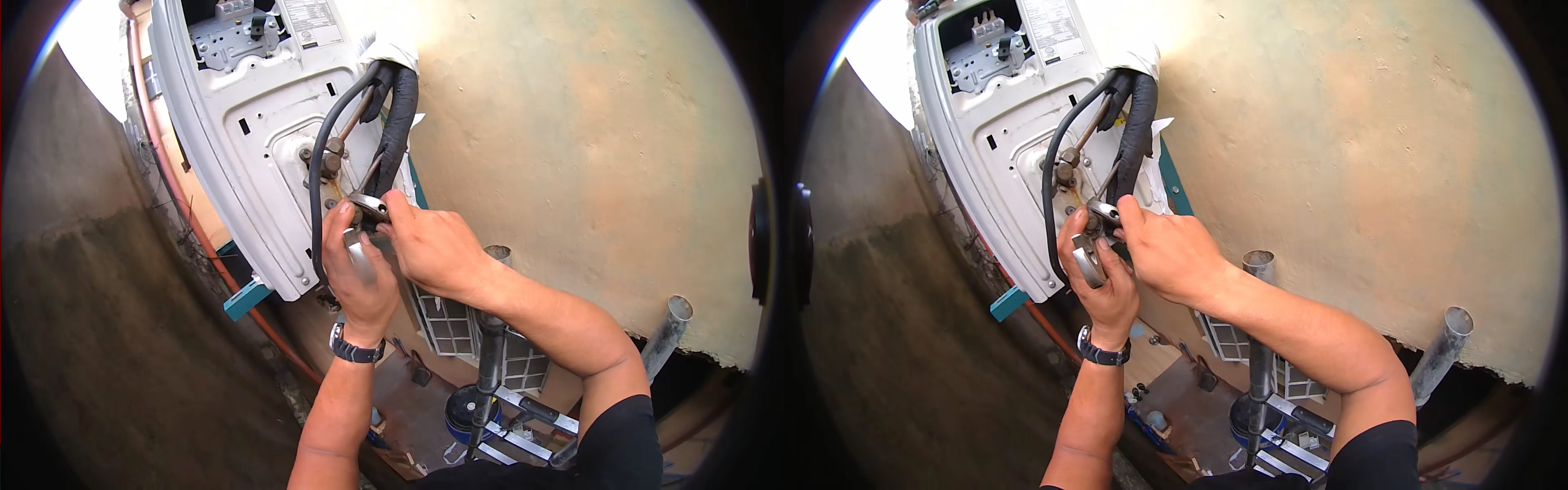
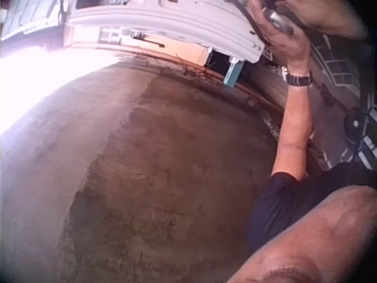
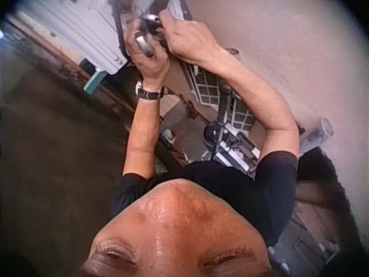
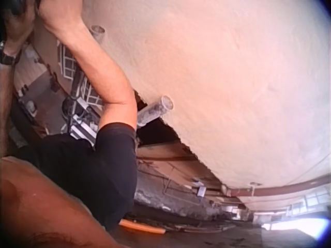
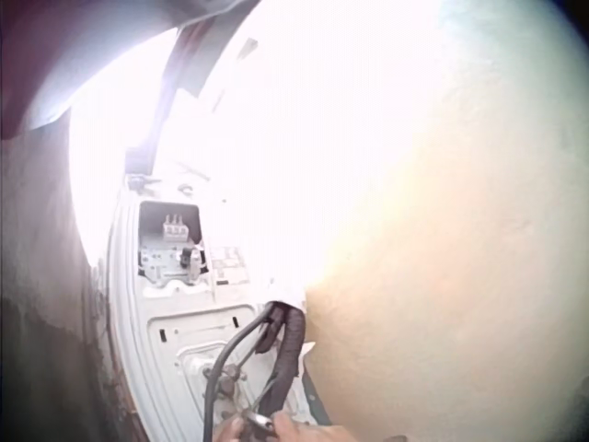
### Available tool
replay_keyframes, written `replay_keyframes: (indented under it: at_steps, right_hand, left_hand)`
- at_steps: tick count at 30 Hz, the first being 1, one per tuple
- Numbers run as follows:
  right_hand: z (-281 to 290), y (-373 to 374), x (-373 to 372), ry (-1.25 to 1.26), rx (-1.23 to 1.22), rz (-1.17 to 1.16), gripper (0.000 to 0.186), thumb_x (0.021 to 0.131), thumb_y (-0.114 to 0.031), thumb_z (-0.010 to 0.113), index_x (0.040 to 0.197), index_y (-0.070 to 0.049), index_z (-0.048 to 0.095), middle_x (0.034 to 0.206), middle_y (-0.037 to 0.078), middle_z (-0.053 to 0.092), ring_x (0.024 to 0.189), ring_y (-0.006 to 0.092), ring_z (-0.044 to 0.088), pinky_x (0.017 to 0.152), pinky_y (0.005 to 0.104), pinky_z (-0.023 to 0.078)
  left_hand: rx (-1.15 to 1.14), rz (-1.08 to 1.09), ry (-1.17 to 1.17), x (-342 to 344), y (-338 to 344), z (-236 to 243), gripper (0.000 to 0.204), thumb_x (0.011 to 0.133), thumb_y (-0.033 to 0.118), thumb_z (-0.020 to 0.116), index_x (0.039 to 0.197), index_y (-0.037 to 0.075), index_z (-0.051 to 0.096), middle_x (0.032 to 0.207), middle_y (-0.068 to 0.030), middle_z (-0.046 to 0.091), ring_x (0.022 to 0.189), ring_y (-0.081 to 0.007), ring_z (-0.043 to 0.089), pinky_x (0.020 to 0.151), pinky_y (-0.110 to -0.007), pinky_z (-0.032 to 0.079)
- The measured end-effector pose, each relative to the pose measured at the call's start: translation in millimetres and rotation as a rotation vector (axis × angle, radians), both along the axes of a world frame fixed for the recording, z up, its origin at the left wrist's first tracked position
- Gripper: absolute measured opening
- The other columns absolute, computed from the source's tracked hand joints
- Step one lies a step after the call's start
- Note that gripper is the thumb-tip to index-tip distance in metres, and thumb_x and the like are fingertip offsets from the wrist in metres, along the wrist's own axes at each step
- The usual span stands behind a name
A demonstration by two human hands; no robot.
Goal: The person disconnects an outdoor air conditioning unit by loosening pipe fittings and nuts with wrenches, handing tools down to an assistant, and inserting a hex wrench into the unit's valve.
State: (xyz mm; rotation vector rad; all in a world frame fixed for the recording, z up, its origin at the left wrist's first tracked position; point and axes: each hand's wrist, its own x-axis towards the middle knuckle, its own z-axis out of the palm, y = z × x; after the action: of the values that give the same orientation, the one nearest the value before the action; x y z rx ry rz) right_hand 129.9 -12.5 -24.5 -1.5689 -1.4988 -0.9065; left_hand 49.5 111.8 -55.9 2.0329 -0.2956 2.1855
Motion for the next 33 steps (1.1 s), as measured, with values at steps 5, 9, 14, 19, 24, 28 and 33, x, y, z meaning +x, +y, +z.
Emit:
replay_keyframes:
  at_steps: [5,9,14,19,24,28,33]
  right_hand:
    - [14,-1,-14,0.030,-0.095,-0.039,0.028,0.099,-0.019,0.057,0.110,0.004,0.044,0.079,0.025,0.071,0.072,0.0436,0.071,0.060,0.0508,0.056]
    - [23,-8,-17,0.009,-0.162,-0.106,0.028,0.100,-0.017,0.061,0.109,0.004,0.045,0.075,0.027,0.069,0.069,0.0481,0.069,0.059,0.0546,0.055]
    - [118,-17,-27,-0.348,-0.906,-0.313,0.040,0.091,-0.006,0.065,0.118,0.020,0.049,0.082,0.027,0.072,0.076,0.0392,0.075,0.067,0.0475,0.061]
    - [116,-41,-29,-0.167,-0.817,-0.230,0.033,0.098,-0.014,0.062,0.116,0.012,0.053,0.095,0.028,0.073,0.093,0.0435,0.073,0.079,0.0505,0.058]
    - [58,-45,3,0.069,-0.424,0.019,0.026,0.102,-0.017,0.057,0.108,0.007,0.048,0.084,0.030,0.071,0.084,0.0508,0.069,0.075,0.0575,0.055]
    - [18,-18,3,0.090,-0.142,0.083,0.026,0.101,-0.019,0.060,0.108,0.001,0.044,0.081,0.028,0.070,0.080,0.0493,0.069,0.065,0.0575,0.054]
    - [-15,20,7,0.073,0.140,0.141,0.023,0.102,-0.019,0.059,0.108,-0.003,0.044,0.084,0.022,0.070,0.076,0.0460,0.069,0.058,0.0554,0.052]
  left_hand:
    - [-0.039,0.013,-0.025,0,-2,-1,0.047,0.096,-0.006,0.056,0.142,-0.001,0.049,0.139,-0.0221,0.059,0.130,-0.0402,0.057,0.112,-0.047,0.044]
    - [-0.014,0.003,-0.013,-4,-4,0,0.049,0.094,-0.008,0.056,0.143,-0.001,0.049,0.140,-0.0227,0.058,0.131,-0.0402,0.056,0.112,-0.047,0.043]
    - [-0.010,0.022,-0.031,2,-5,0,0.043,0.100,-0.004,0.054,0.143,0.000,0.050,0.141,-0.0178,0.056,0.131,-0.0334,0.054,0.112,-0.044,0.042]
    - [-0.032,-0.060,-0.062,5,-8,1,0.041,0.102,-0.002,0.054,0.143,0.000,0.050,0.140,-0.0178,0.056,0.130,-0.0316,0.055,0.111,-0.042,0.042]
    - [-0.025,-0.013,-0.018,0,-13,3,0.039,0.101,-0.001,0.060,0.139,0.000,0.052,0.138,-0.0168,0.057,0.128,-0.0300,0.055,0.110,-0.041,0.043]
    - [-0.072,-0.064,-0.037,-2,-5,3,0.037,0.100,0.000,0.064,0.135,-0.001,0.055,0.136,-0.0161,0.057,0.124,-0.0284,0.058,0.108,-0.040,0.045]
    - [-0.095,-0.033,-0.028,-4,-11,5,0.031,0.101,0.001,0.063,0.131,-0.002,0.058,0.133,-0.0141,0.058,0.122,-0.0238,0.059,0.105,-0.037,0.047]
